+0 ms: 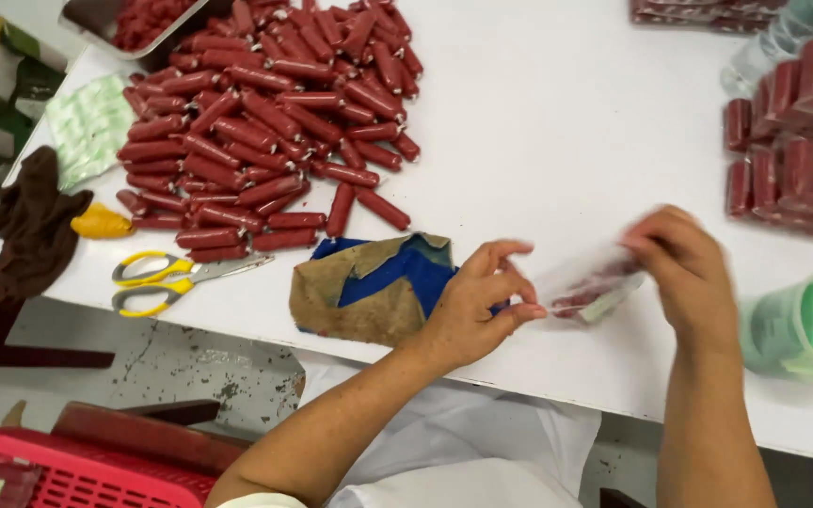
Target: The person places several sausages into a plastic bag, adds a label, and sets the finished package aside.
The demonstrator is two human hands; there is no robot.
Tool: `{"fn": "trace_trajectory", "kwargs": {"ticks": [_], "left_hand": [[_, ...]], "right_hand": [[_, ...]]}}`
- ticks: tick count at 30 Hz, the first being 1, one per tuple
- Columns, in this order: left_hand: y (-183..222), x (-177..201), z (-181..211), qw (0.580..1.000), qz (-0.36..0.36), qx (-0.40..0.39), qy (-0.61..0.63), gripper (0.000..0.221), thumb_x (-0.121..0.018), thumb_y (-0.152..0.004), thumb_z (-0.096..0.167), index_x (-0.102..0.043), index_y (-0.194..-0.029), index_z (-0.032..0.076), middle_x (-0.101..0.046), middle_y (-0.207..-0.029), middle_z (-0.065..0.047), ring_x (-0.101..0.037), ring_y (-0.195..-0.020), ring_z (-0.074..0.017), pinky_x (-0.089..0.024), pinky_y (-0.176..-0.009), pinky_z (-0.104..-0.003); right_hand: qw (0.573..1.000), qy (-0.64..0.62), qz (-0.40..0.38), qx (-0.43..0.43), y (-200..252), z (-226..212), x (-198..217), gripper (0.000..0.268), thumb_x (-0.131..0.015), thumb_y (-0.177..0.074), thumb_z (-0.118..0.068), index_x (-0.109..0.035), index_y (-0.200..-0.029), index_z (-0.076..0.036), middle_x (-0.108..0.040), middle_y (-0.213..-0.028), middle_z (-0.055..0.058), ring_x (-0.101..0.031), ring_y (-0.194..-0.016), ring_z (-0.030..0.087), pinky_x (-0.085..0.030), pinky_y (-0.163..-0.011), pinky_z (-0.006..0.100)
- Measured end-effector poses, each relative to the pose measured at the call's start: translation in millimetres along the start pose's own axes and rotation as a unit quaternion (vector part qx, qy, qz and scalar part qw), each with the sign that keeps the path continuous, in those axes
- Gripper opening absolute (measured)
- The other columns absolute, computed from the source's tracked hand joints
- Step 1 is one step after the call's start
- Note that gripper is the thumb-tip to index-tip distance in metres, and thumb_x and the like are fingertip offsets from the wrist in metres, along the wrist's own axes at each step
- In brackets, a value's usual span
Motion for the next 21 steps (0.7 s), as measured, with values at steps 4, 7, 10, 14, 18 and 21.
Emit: {"fn": "trace_trajectory", "kwargs": {"ticks": [4, 7, 10, 14, 18, 21], "left_hand": [[-16, 13, 18, 0.988, -0.072, 0.048, 0.124, 0.088, -0.082, -0.074, 0.041, -0.027, -0.140, 0.023, -0.026, -0.164, -0.012, -0.048, -0.132, -0.0212, -0.049, -0.098, -0.036], [-17, -2, -7, 0.978, -0.113, 0.106, 0.138, 0.114, -0.082, -0.070, 0.041, -0.013, -0.160, 0.022, -0.040, -0.153, -0.010, -0.048, -0.134, -0.0229, -0.041, -0.110, -0.040], [-1, -20, -46, 0.981, -0.103, 0.115, 0.118, 0.083, -0.081, -0.073, 0.040, -0.043, -0.145, 0.020, -0.060, -0.134, -0.002, -0.054, -0.124, -0.0164, -0.042, -0.108, -0.032], [18, -24, -27, 0.991, -0.048, -0.031, 0.118, 0.010, -0.079, -0.088, 0.019, -0.074, -0.096, 0.020, -0.074, -0.107, 0.001, -0.065, -0.102, -0.0139, -0.051, -0.095, -0.028], [30, -19, 17, 0.979, -0.081, -0.098, 0.161, 0.008, -0.076, -0.092, 0.017, -0.072, -0.097, 0.013, -0.074, -0.105, -0.004, -0.068, -0.099, -0.0201, -0.052, -0.093, -0.033], [37, -23, 8, 0.985, -0.063, -0.064, 0.146, 0.003, -0.076, -0.091, 0.012, -0.073, -0.090, 0.011, -0.073, -0.090, -0.002, -0.066, -0.085, -0.0192, -0.052, -0.084, -0.031]], "right_hand": [[0.952, -0.128, 0.243, 0.136, 61, -20, 19, 0.020, -0.065, -0.104, -0.022, -0.056, -0.092, -0.008, -0.054, -0.091, 0.007, -0.050, -0.088, 0.018, -0.042, -0.080, 0.028], [0.913, -0.249, 0.296, 0.126, 83, 6, -5, 0.016, -0.065, -0.101, -0.022, -0.053, -0.092, -0.015, -0.052, -0.092, 0.004, -0.050, -0.081, 0.014, -0.042, -0.067, 0.025], [0.895, -0.308, 0.304, 0.113, 109, 28, -18, 0.007, -0.061, -0.101, -0.015, -0.056, -0.097, -0.018, -0.052, -0.096, 0.004, -0.052, -0.080, 0.016, -0.048, -0.055, 0.026], [0.903, -0.286, 0.295, 0.126, 146, 34, -14, 0.016, -0.057, -0.104, -0.004, -0.061, -0.103, -0.019, -0.054, -0.105, 0.003, -0.059, -0.099, 0.019, -0.061, -0.102, 0.039], [0.902, -0.127, 0.386, 0.149, 177, 25, 3, 0.021, -0.048, -0.091, 0.008, -0.060, -0.094, -0.009, -0.060, -0.095, 0.008, -0.061, -0.098, 0.022, -0.057, -0.103, 0.038], [0.918, -0.083, 0.375, 0.097, 180, 32, 3, 0.004, -0.060, -0.100, -0.002, -0.062, -0.097, -0.003, -0.061, -0.093, 0.012, -0.057, -0.089, 0.023, -0.047, -0.085, 0.032]]}}
Point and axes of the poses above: each hand's wrist, its own y-axis away from the middle knuckle, its own x-axis out of the back of the hand, z = x × y, the point moved 10 cm from there along -y, towards the middle knuckle
